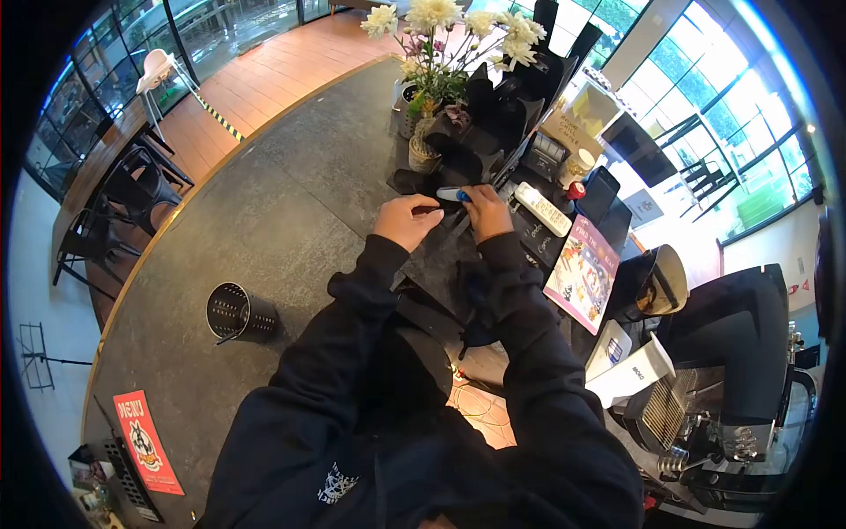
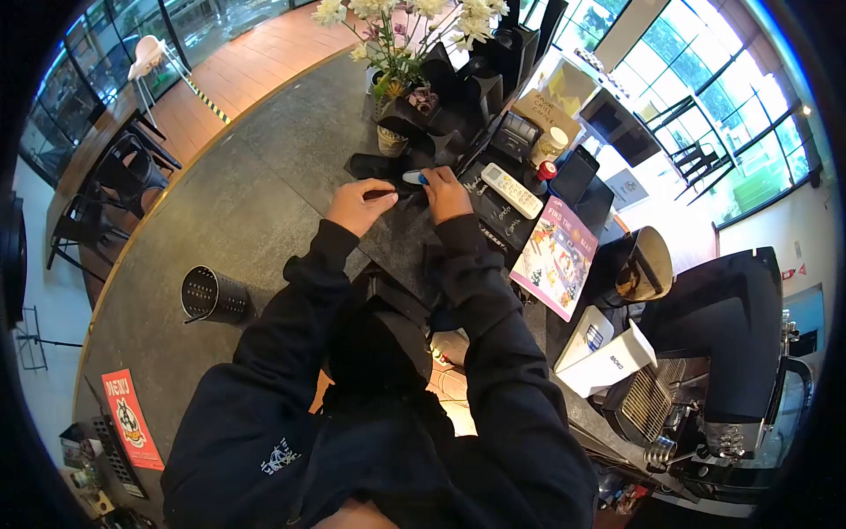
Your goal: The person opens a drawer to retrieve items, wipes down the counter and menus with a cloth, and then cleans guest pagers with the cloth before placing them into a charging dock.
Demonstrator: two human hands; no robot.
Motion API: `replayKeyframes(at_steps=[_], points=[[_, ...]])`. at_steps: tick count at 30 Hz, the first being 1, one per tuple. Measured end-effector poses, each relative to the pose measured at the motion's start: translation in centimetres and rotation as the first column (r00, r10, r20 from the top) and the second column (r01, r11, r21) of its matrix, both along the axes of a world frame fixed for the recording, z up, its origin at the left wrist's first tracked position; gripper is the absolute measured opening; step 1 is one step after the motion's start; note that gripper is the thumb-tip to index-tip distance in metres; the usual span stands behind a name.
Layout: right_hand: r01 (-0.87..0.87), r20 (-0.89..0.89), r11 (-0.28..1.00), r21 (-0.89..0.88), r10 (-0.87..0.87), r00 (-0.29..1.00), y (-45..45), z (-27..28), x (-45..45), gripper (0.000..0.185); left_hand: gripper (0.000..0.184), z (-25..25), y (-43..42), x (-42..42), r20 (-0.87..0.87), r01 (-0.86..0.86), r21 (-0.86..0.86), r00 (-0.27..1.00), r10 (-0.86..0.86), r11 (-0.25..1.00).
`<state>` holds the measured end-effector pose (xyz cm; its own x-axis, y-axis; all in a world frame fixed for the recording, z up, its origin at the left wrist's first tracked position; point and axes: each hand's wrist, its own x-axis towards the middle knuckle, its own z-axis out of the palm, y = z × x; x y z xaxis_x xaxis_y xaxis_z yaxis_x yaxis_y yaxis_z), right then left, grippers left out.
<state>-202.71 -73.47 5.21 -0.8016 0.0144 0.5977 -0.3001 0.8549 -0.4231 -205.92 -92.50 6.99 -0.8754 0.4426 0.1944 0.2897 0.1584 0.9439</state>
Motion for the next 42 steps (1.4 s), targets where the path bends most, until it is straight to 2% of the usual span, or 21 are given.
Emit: replayKeyframes(at_steps=[4,8,10,11,13,14,15,17,19,22,27,29,31,33,34,36,37,38,39,40,42], points=[[-0.007,0.142,1.000,0.006,0.006,0.990,0.1,0.3,0.6,0.026,0.018,1.0,0.6,0.3,-0.036,-0.120,-0.005,0.992,0.120,0.993],[-0.017,0.108,0.999,-0.032,0.021,0.994,-0.2,0.3,1.0,0.029,0.013,1.3,1.0,0.7,-0.122,-0.154,0.010,0.980,0.154,0.988],[0.024,0.151,1.000,0.002,-0.024,0.988,-0.7,1.0,1.8,0.029,0.013,2.1,0.8,1.4,-0.254,-0.265,0.011,0.932,0.260,0.964],[0.026,0.154,1.000,-0.003,-0.026,0.988,-1.0,1.3,2.2,0.029,0.013,2.5,0.5,1.8,-0.253,-0.263,0.006,0.933,0.256,0.965],[0.091,0.023,0.996,-0.018,-0.091,0.996,-2.2,2.7,3.5,0.029,0.012,3.5,-0.1,2.6,-0.387,-0.342,0.068,0.857,0.341,0.937],[-0.011,-0.044,0.998,-0.068,0.008,0.999,-2.6,3.5,3.9,0.032,0.011,4.1,-0.5,3.0,-0.429,-0.341,0.129,0.827,0.362,0.931],[-0.017,-0.043,0.997,-0.071,0.014,0.999,-3.3,4.7,4.5,0.032,0.011,5.1,-1.0,3.5,-0.430,-0.348,0.125,0.825,0.367,0.929],[-0.182,-0.175,0.983,-0.034,0.173,0.969,-5.3,7.1,6.1,0.035,0.009,7.1,-2.0,5.2,-0.524,-0.355,0.169,0.758,0.389,0.920],[-0.216,-0.156,0.976,-0.037,0.208,0.966,-6.7,7.9,6.8,0.037,0.012,8.3,-3.0,7.1,-0.564,-0.347,0.183,0.729,0.387,0.920],[-0.272,-0.276,0.962,-0.020,0.257,0.926,-8.8,8.3,7.3,0.031,0.016,9.2,-4.6,9.8,-0.616,-0.333,0.201,0.689,0.383,0.921],[-0.372,-0.245,0.928,-0.037,0.352,0.903,-12.7,8.1,7.9,0.019,0.027,8.1,-9.6,14.0,-0.614,-0.390,0.156,0.681,0.399,0.907],[-0.389,-0.167,0.905,-0.175,0.362,0.917,-14.5,7.7,8.1,0.017,0.027,6.7,-12.5,15.3,-0.619,-0.460,0.255,0.598,0.509,0.851],[-0.408,-0.180,0.895,-0.177,0.378,0.908,-16.9,7.6,8.3,0.014,0.026,3.3,-16.0,16.7,-0.598,-0.613,0.261,0.503,0.623,0.746],[-0.447,-0.156,0.808,-0.385,0.420,0.894,-19.6,7.8,8.6,0.014,0.034,-2.2,-19.4,17.6,-0.378,-0.777,0.287,0.445,0.812,0.560],[-0.458,-0.210,0.779,-0.427,0.407,0.889,-21.2,8.1,8.7,0.014,0.034,-3.8,-21.1,18.0,-0.379,-0.783,0.285,0.438,0.815,0.553],[-0.478,-0.203,0.714,-0.512,0.441,0.874,-24.0,7.9,8.5,0.015,0.061,-6.1,-24.1,18.6,-0.185,-0.909,0.086,0.388,0.903,0.408],[-0.487,-0.200,0.645,-0.589,0.468,0.861,-25.2,7.8,8.4,0.015,0.061,-7.1,-25.2,18.7,-0.184,-0.911,0.084,0.383,0.905,0.403],[-0.491,-0.200,0.641,-0.590,0.472,0.858,-26.4,7.6,8.1,0.015,0.076,-8.1,-26.4,18.4,-0.127,-0.894,0.031,0.439,0.889,0.446],[-0.489,-0.162,0.683,-0.542,0.486,0.859,-27.6,6.9,7.7,0.015,0.092,-8.8,-27.2,18.2,-0.066,-0.871,-0.021,0.491,0.869,0.491],[-0.487,-0.124,0.723,-0.491,0.495,0.860,-28.6,6.2,7.3,0.015,0.092,-9.2,-27.8,17.8,-0.066,-0.873,-0.023,0.488,0.870,0.488],[-0.509,-0.124,0.725,-0.464,0.516,0.848,-30.3,3.8,6.4,0.015,0.110,-9.9,-28.8,16.5,0.024,-0.798,0.008,0.602,0.798,0.602]])
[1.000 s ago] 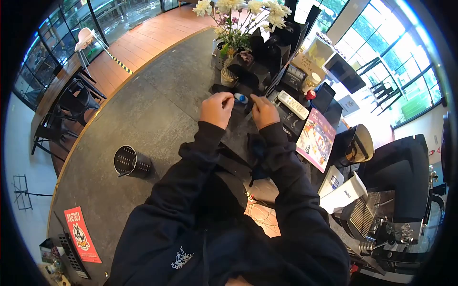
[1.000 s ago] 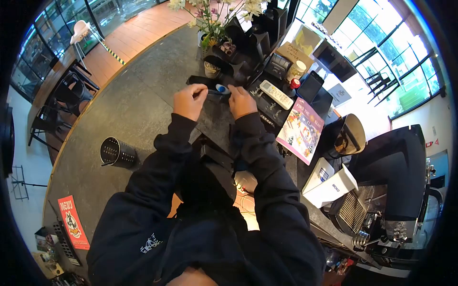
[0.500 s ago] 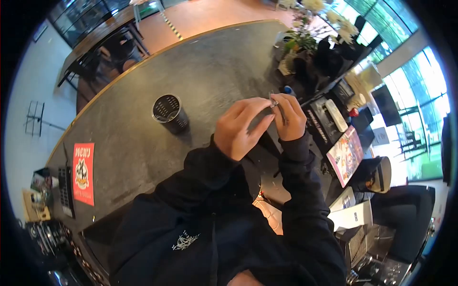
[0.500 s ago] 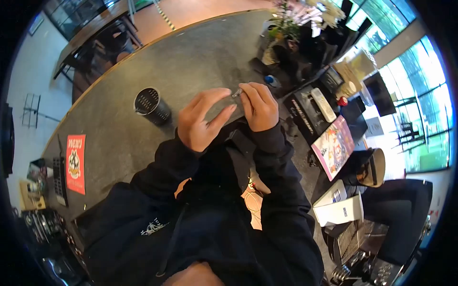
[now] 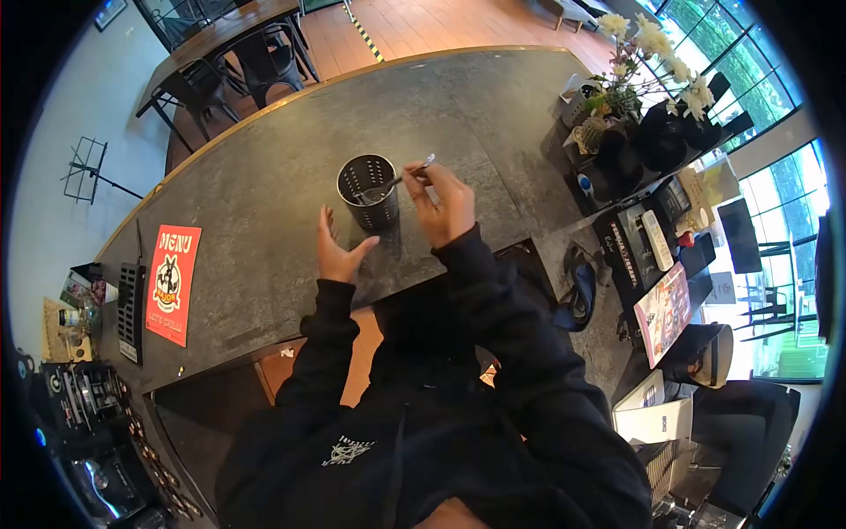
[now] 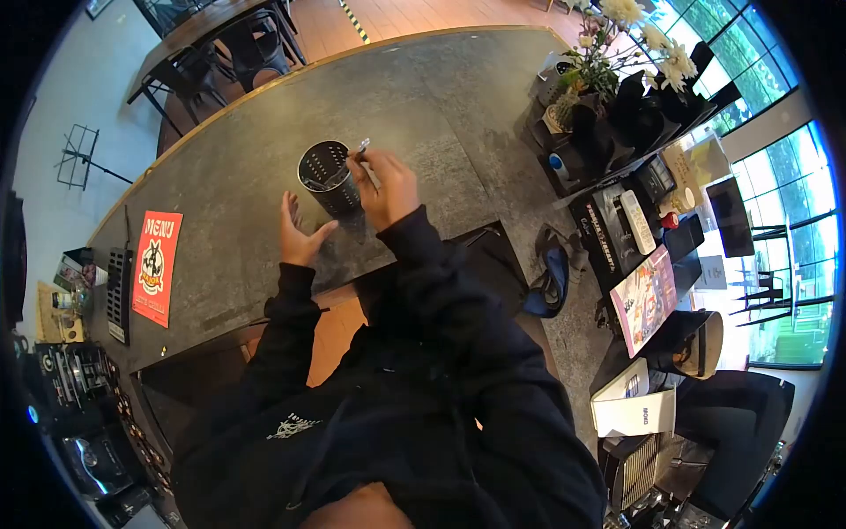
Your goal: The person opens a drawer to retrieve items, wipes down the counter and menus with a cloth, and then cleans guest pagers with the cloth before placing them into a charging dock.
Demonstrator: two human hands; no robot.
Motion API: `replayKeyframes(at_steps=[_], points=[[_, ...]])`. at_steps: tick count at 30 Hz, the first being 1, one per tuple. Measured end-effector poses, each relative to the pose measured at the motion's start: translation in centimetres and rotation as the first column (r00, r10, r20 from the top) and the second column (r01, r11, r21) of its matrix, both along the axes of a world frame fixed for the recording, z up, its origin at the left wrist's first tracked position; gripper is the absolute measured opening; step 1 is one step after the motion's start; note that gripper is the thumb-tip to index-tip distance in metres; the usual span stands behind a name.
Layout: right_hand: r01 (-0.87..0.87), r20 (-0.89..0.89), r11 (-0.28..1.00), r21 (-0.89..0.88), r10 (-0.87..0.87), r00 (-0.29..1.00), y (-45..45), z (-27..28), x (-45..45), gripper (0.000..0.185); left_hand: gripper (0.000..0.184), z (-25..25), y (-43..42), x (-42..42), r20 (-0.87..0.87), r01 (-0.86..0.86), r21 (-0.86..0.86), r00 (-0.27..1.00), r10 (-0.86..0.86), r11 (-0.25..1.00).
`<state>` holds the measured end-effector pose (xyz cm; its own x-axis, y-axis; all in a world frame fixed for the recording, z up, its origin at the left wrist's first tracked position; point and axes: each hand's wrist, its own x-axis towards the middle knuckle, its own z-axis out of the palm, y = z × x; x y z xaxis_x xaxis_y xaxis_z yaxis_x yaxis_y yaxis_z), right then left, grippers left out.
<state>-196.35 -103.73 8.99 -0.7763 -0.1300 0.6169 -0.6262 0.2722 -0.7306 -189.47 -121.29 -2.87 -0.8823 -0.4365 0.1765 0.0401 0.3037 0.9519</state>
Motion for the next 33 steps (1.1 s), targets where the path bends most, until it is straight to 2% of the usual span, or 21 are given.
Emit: replayKeyframes(at_steps=[4,7,9,10,11,13,14,15,17,20,21,22,23,25,27,28,29,30,31,32,33], points=[[-0.014,-0.019,0.997,0.070,0.015,1.000,-1.7,-2.8,-0.4,0.014,0.110,-1.0,-1.0,-2.7,-0.016,0.075,0.007,0.997,-0.075,0.997],[-0.011,-0.039,0.993,0.121,0.016,0.999,-2.5,-4.1,-0.1,0.019,0.107,-1.6,-1.5,-4.2,-0.129,0.177,-0.029,0.975,-0.180,0.984],[0.013,-0.037,0.988,0.155,-0.008,0.999,-2.4,-4.8,0.3,0.025,0.101,-1.7,-1.6,-4.6,-0.080,0.326,0.242,0.945,-0.316,0.914],[0.007,-0.006,0.989,0.145,-0.006,1.000,-2.2,-5.0,0.5,0.033,0.091,-1.6,-1.2,-4.7,-0.129,0.336,0.261,0.941,-0.312,0.905],[0.000,0.024,0.991,0.135,-0.004,1.000,-2.0,-5.1,0.8,0.041,0.091,-1.4,-1.1,-4.9,-0.128,0.354,0.264,0.935,-0.331,0.897],[0.038,0.091,0.990,0.134,-0.051,0.995,-1.7,-6.4,1.1,0.048,0.086,-0.6,-0.8,-5.4,-0.060,0.310,0.250,0.950,-0.305,0.917],[0.057,0.156,0.990,0.132,-0.077,0.985,-1.5,-7.0,1.2,0.054,0.080,-0.3,-0.2,-5.6,-0.130,0.346,0.310,0.938,-0.321,0.885],[0.080,0.159,0.988,0.131,-0.101,0.982,-1.3,-7.7,1.4,0.054,0.080,-0.9,0.0,-6.1,-0.127,0.366,0.311,0.930,-0.344,0.877],[0.091,0.288,0.991,0.096,-0.115,0.951,-0.9,-8.9,1.4,0.058,0.076,-2.2,0.6,-7.4,-0.050,0.353,0.150,0.936,-0.349,0.924],[0.173,0.282,0.985,0.006,-0.168,0.945,0.5,-8.5,1.7,0.051,0.074,-1.1,3.3,-8.2,-0.087,0.416,0.275,0.909,-0.408,0.867],[0.192,0.280,0.981,0.008,-0.187,0.942,1.7,-8.4,1.7,0.051,0.074,-0.8,4.0,-8.4,-0.089,0.432,0.277,0.901,-0.425,0.858],[0.238,0.170,0.961,0.139,-0.260,0.951,3.6,-8.3,1.8,0.045,0.074,-0.5,4.5,-8.7,-0.068,0.434,0.195,0.900,-0.430,0.879],[0.293,0.052,0.920,0.261,-0.317,0.947,5.6,-8.0,2.0,0.040,0.074,-0.1,4.8,-9.0,-0.048,0.435,0.109,0.901,-0.432,0.894],[0.548,0.001,0.764,0.340,-0.583,0.812,11.2,-8.3,2.9,0.031,0.076,0.2,4.7,-9.2,-0.045,0.448,0.036,0.894,-0.446,0.893],[0.769,-0.191,0.358,0.530,-0.833,0.519,18.3,-9.8,4.6,0.029,0.078,1.6,4.8,-8.9,-0.048,0.447,-0.035,0.893,-0.448,0.894],[0.817,-0.296,0.178,0.548,-0.873,0.388,20.9,-10.4,5.6,0.030,0.079,3.6,4.8,-8.3,-0.082,0.486,0.339,0.868,-0.490,0.805],[0.838,-0.400,-0.005,0.546,-0.881,0.255,22.9,-11.3,6.3,0.031,0.081,5.1,4.8,-7.8,-0.130,0.461,0.661,0.847,-0.515,0.591],[0.839,-0.405,-0.008,0.545,-0.878,0.255,24.0,-12.9,6.6,0.031,0.082,5.5,4.3,-7.8,-0.173,0.382,0.849,0.854,-0.491,0.366],[0.805,-0.374,-0.046,0.592,-0.900,0.223,25.0,-14.9,6.5,0.034,0.082,5.1,3.8,-7.8,-0.177,0.383,0.850,0.855,-0.488,0.363],[0.766,-0.341,-0.079,0.639,-0.921,0.190,25.6,-15.8,6.1,0.036,0.081,4.5,3.3,-7.8,-0.116,0.457,0.507,0.876,-0.468,0.730],[0.765,-0.340,-0.075,0.639,-0.920,0.193,25.4,-15.9,5.3,0.036,0.080,4.2,3.0,-7.7,-0.071,0.423,0.030,0.905,-0.420,0.906]])
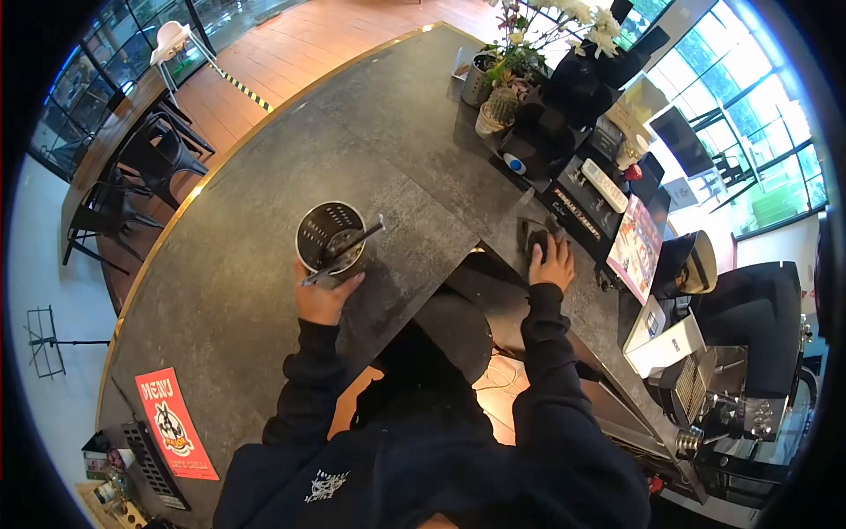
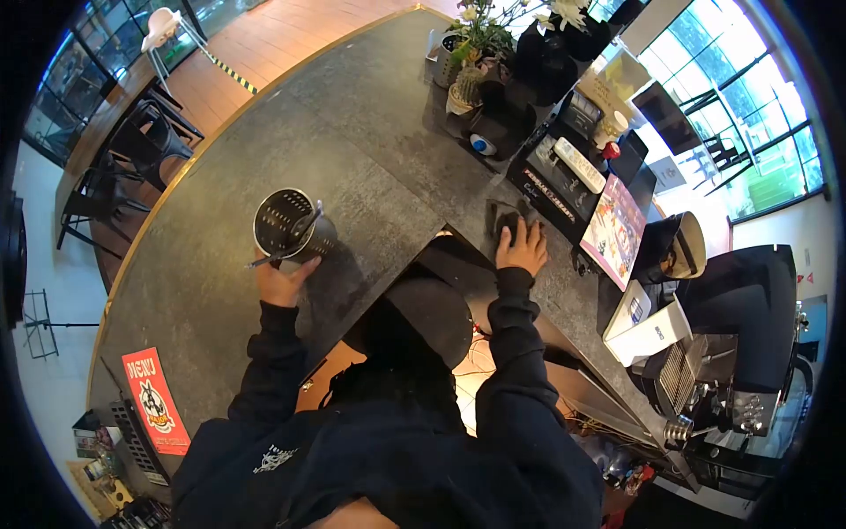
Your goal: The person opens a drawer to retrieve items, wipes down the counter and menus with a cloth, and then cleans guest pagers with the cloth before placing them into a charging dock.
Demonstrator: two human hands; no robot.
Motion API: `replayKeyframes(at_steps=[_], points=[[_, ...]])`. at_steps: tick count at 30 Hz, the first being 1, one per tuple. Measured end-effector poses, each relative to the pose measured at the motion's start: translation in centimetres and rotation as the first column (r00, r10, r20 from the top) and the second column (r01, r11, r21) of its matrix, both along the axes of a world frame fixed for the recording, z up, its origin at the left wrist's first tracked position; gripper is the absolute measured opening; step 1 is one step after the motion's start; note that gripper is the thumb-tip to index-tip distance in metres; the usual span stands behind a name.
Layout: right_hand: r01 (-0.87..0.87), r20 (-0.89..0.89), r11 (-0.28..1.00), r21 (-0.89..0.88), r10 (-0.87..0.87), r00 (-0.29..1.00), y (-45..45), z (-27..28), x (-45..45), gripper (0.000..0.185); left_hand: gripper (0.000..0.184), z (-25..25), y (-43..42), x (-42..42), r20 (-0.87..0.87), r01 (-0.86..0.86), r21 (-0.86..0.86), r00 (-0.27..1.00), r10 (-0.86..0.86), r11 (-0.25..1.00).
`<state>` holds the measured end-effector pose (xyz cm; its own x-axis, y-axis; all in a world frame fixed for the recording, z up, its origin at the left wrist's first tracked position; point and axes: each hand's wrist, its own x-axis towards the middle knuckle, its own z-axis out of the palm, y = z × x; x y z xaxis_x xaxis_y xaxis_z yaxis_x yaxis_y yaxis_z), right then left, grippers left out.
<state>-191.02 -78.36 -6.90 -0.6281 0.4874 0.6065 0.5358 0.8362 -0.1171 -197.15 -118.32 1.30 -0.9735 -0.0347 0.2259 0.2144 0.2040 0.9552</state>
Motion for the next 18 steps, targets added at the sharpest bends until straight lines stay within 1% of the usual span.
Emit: replayKeyframes(at_steps=[1,2,4,5,6,7,8,9,10,12,13,14,15,16,17,18], points=[[-0.085,0.041,0.995,-0.050,0.087,0.995,-0.9,0.0,-1.2,0.038,0.081,0.4,0.0,0.1,0.023,-0.015,0.080,1.000,0.013,0.997],[-0.167,0.076,0.981,-0.103,0.175,0.982,-2.1,0.0,-2.7,0.039,0.081,0.1,-0.3,0.1,0.022,-0.020,0.079,1.000,0.019,0.997],[-0.362,0.073,0.926,-0.110,0.370,0.926,-6.7,1.3,-5.8,0.038,0.081,-1.0,-1.4,0.4,0.023,-0.122,0.061,0.992,0.121,0.991],[-0.455,0.060,0.884,-0.107,0.463,0.885,-9.1,1.0,-7.6,0.037,0.084,-1.6,-1.9,0.5,0.047,-0.145,0.070,0.989,0.142,0.987],[-0.581,0.083,0.799,-0.154,0.596,0.798,-12.2,2.5,-9.0,0.037,0.084,-2.3,-2.5,0.6,0.048,-0.148,0.067,0.988,0.145,0.987],[-0.691,0.099,0.693,-0.203,0.717,0.690,-14.7,3.9,-10.0,0.036,0.085,-2.9,-3.2,0.8,0.081,-0.191,0.060,0.979,0.186,0.980],[-0.807,0.146,0.563,-0.179,0.826,0.544,-16.0,2.9,-10.9,0.036,0.086,-3.4,-3.9,0.9,0.112,-0.234,0.051,0.967,0.227,0.971],[-0.896,0.198,0.414,-0.163,0.903,0.381,-16.8,2.3,-11.5,0.036,0.088,-3.7,-4.5,0.9,0.172,-0.243,0.122,0.960,0.221,0.962],[-0.898,0.196,0.408,-0.165,0.906,0.376,-16.5,2.0,-12.1,0.036,0.088,-4.0,-5.2,1.0,0.172,-0.248,0.120,0.959,0.226,0.961],[-0.987,0.154,0.089,-0.137,0.986,0.067,-14.5,2.1,-13.9,0.038,0.075,-4.6,-6.5,0.7,0.046,-0.286,0.146,0.958,0.282,0.947],[-0.975,0.183,0.161,-0.150,0.974,0.133,-12.6,1.8,-15.4,0.039,0.076,-1.5,-5.3,0.8,0.128,-0.322,0.289,0.946,0.297,0.902],[-0.918,0.286,0.352,-0.184,0.912,0.293,-11.1,3.2,-16.9,0.039,0.076,-0.8,-5.7,0.6,0.128,-0.328,0.290,0.944,0.304,0.899],[-0.823,0.392,0.534,-0.196,0.812,0.433,-9.7,4.6,-18.5,0.040,0.077,-0.5,-6.3,0.8,0.147,-0.366,0.225,0.929,0.340,0.903],[-0.733,0.311,0.660,-0.164,0.740,0.596,-7.9,2.9,-20.6,0.040,0.078,-0.5,-6.9,1.0,0.163,-0.401,0.157,0.912,0.377,0.902],[-0.620,0.221,0.771,-0.148,0.637,0.739,-6.8,0.9,-22.6,0.042,0.082,-0.5,-7.8,1.1,0.115,-0.434,0.026,0.896,0.428,0.901],[-0.623,0.219,0.768,-0.149,0.640,0.736,-7.2,0.4,-24.3,0.042,0.082,-0.1,-7.9,1.1,0.114,-0.437,0.025,0.895,0.432,0.899]])
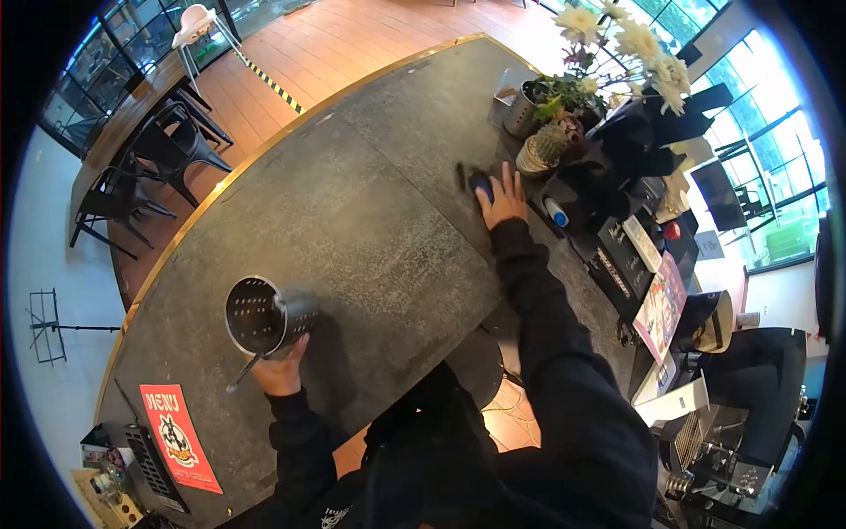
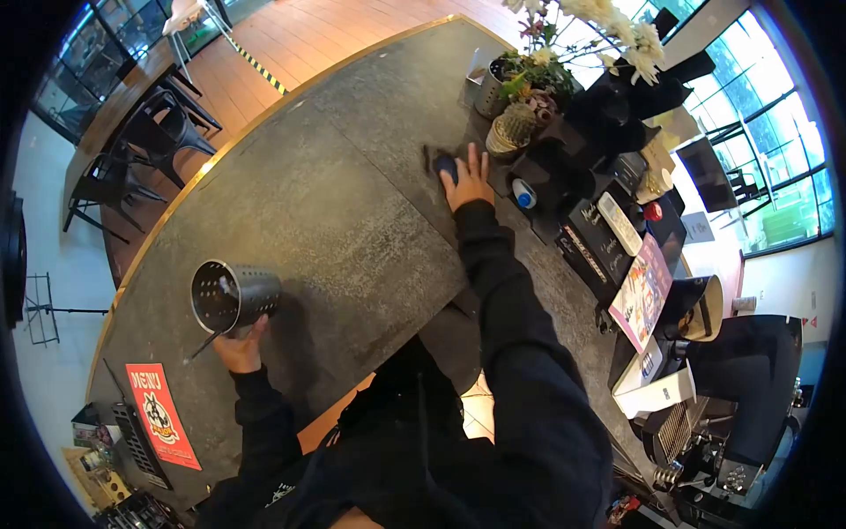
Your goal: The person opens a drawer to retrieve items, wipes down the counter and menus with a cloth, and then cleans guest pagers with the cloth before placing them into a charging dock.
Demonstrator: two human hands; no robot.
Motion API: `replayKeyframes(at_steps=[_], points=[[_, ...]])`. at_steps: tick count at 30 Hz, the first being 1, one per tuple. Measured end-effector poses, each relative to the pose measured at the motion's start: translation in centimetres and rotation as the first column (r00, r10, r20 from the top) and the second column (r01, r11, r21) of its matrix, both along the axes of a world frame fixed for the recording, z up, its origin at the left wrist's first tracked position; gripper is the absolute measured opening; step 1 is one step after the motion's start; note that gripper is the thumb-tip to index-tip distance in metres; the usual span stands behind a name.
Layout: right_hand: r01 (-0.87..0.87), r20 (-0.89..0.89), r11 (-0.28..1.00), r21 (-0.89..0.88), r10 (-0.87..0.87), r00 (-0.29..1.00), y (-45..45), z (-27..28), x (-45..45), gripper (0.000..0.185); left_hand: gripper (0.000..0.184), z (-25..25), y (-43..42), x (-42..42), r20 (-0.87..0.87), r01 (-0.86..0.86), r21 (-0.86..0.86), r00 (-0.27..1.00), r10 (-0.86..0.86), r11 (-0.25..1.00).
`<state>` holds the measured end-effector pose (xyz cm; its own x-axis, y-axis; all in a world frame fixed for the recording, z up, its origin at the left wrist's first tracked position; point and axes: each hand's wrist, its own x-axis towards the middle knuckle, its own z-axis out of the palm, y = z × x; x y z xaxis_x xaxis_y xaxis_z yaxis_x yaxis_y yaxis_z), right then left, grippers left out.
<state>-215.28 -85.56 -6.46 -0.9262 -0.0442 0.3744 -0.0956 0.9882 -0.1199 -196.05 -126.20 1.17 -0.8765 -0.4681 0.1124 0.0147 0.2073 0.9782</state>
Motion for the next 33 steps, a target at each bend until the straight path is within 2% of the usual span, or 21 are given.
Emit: replayKeyframes(at_steps=[2,3,5,6,7,8,10,13,14,15,17,18,20,21,23,25,26,27,28,30,33], points=[[0.448,0.043,0.889,-0.094,-0.446,0.894,-2.7,-0.9,-2.4,0.045,0.084,1.2,0.0,0.2,-0.040,-0.059,0.130,0.997,0.064,0.990],[0.502,0.016,0.860,-0.093,-0.503,0.864,-5.2,-0.5,-3.1,0.042,0.088,1.4,-0.6,0.3,0.031,-0.084,0.108,0.996,0.081,0.991],[0.160,0.276,0.957,-0.242,-0.090,0.957,-12.2,3.7,-2.8,0.041,0.090,0.1,-2.0,0.3,0.015,-0.110,0.108,0.994,0.109,0.988],[-0.151,-0.235,0.986,-0.066,0.132,0.963,-16.4,-0.3,-1.5,0.041,0.091,-0.4,-2.4,0.0,-0.002,-0.135,0.116,0.991,0.136,0.984],[-0.341,0.123,0.931,-0.130,0.357,0.926,-19.9,3.2,0.9,0.043,0.091,-0.3,-2.7,-0.4,-0.005,-0.138,0.115,0.990,0.139,0.984],[-0.661,-0.182,0.718,-0.219,0.635,0.750,-22.0,1.0,2.9,0.042,0.085,0.0,-3.0,-1.0,-0.056,-0.173,0.012,0.983,0.174,0.985],[-0.851,-0.269,0.493,-0.182,0.807,0.526,-23.6,0.7,4.1,0.036,0.079,0.2,-3.3,-1.7,-0.113,-0.228,-0.085,0.969,0.218,0.970],[-0.878,-0.208,0.373,-0.300,0.873,0.441,-19.0,0.7,-2.0,0.027,0.078,0.1,-4.5,-1.6,-0.219,-0.260,0.016,0.941,0.257,0.965],[-0.848,-0.326,0.472,-0.242,0.783,0.529,-16.7,-0.5,-5.6,0.023,0.078,-0.2,-5.4,-1.2,-0.186,-0.267,-0.030,0.948,0.257,0.963],[-0.753,-0.193,0.627,-0.200,0.728,0.658,-13.4,0.4,-8.9,0.018,0.079,-0.4,-6.0,-0.7,-0.151,-0.270,-0.076,0.955,0.256,0.960],[-0.216,-0.115,0.976,0.012,0.216,0.970,-5.4,-4.2,-16.8,0.021,0.079,1.2,-6.0,0.3,-0.089,-0.308,0.010,0.947,0.308,0.951],[0.081,-0.178,0.997,-0.004,-0.080,0.981,-1.5,-5.7,-19.3,0.033,0.080,1.7,-6.1,0.8,-0.026,-0.336,0.094,0.940,0.340,0.937],[0.501,-0.482,0.864,-0.050,-0.460,0.746,-2.6,-4.3,-18.9,0.034,0.080,1.1,-7.8,1.9,-0.047,-0.377,-0.033,0.926,0.375,0.926],[0.494,-0.478,0.868,-0.054,-0.456,0.750,-4.7,-2.2,-18.2,0.034,0.080,0.7,-8.8,2.6,-0.058,-0.398,-0.157,0.918,0.394,0.904],[0.521,0.076,0.850,-0.078,-0.516,0.853,-12.5,2.7,-17.0,0.036,0.081,-0.3,-10.9,3.7,-0.014,-0.421,-0.153,0.906,0.424,0.894],[0.077,-0.026,0.990,0.120,-0.075,0.997,-21.7,0.0,-18.3,0.031,0.082,-0.6,-11.9,3.6,0.024,-0.449,-0.138,0.889,0.457,0.883],[-0.301,-0.106,0.902,-0.309,0.281,0.954,-26.6,-1.8,-17.1,0.027,0.071,-0.5,-12.2,3.0,-0.125,-0.421,-0.192,0.907,0.403,0.887],[-0.442,0.036,0.852,-0.282,0.470,0.882,-33.0,0.4,-14.5,0.018,0.060,-0.5,-12.1,2.5,-0.263,-0.398,-0.248,0.905,0.334,0.883],[-0.691,-0.040,0.693,-0.204,0.700,0.713,-37.7,0.7,-10.9,0.016,0.060,-0.6,-12.0,2.3,-0.262,-0.406,-0.240,0.902,0.344,0.882],[-0.948,-0.428,0.195,-0.250,0.856,0.289,-43.1,-0.5,-5.7,0.027,0.075,-0.7,-11.9,1.7,-0.136,-0.486,-0.089,0.871,0.473,0.869],[-0.960,-0.401,-0.033,-0.280,0.912,0.086,-44.5,-2.1,-8.7,0.029,0.073,0.3,-11.7,1.4,-0.173,-0.529,-0.064,0.841,0.513,0.846]])
